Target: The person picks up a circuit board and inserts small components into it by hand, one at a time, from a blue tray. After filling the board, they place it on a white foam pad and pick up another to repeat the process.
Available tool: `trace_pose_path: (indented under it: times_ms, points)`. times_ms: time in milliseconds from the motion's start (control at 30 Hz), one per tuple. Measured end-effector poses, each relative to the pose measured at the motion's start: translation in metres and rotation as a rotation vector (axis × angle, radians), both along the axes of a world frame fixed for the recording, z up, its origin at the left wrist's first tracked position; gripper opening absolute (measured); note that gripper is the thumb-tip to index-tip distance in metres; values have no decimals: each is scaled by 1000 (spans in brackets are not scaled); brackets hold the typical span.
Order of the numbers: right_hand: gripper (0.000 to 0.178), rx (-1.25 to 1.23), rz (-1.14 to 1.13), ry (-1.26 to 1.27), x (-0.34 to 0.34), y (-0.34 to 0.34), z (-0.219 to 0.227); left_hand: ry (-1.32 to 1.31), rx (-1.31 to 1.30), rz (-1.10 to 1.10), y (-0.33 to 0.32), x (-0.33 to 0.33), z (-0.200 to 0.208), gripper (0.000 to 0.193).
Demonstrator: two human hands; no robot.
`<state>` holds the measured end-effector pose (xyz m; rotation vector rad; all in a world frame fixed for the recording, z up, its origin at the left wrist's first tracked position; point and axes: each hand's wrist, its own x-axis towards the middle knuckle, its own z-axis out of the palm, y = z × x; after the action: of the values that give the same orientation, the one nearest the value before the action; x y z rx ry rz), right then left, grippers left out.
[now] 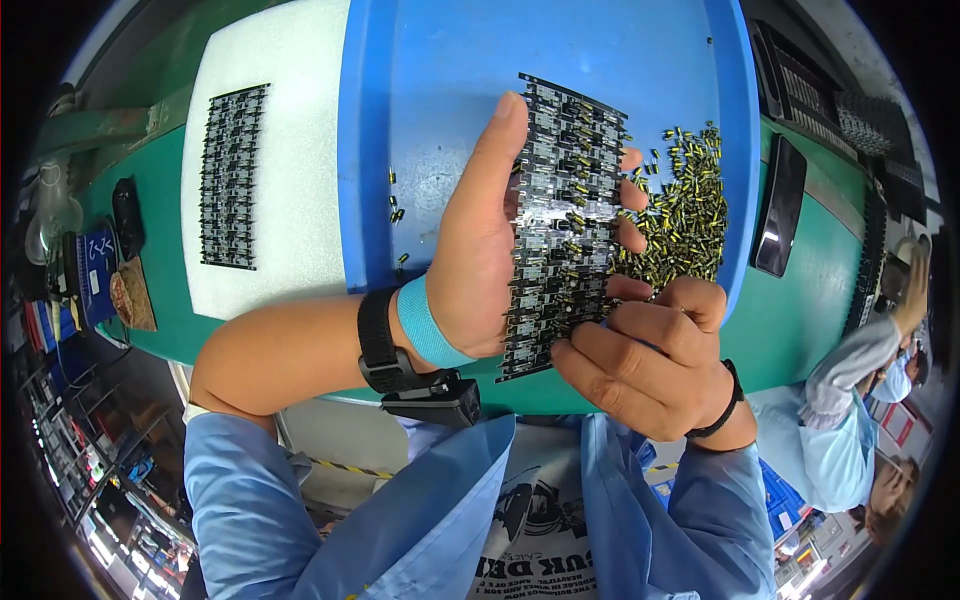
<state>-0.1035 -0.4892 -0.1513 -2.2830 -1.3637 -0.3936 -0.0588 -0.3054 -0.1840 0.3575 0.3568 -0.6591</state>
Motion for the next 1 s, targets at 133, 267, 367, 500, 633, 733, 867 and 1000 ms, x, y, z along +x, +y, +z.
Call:
trace_pose_path:
  times_ms: [133, 267, 367, 500, 633, 733, 867, 1000]
  points:
    - [31, 9, -5, -9, 0, -2, -2, -3, -52, 0, 0, -1, -5, 82]
    - [32, 62, -31, 27, -1, -7, -3, 4, -146, 6, 2, -1, -10, 83]
    - [34, 132, -86, 149, -2, -11, -2, 5, -169, -1, 3, -1, -10, 84]
    - [43, 184, -98, 211, -2, -13, -6, -85, -307, -45, 8, 2, -25, 89]
    - [45, 163, -47, 83, -2, -12, -11, -153, -390, -81, 10, 3, -30, 92]
    - [42, 139, -60, 40, -2, -13, -13, -148, -407, -81, 9, 2, -31, 92]
    - [37, 174, -22, 33, 0, -14, -19, -138, -411, -76, 10, 1, -31, 92]
    - [38, 201, -8, 73, 1, -13, -20, -140, -415, -72, 11, -1, -33, 92]
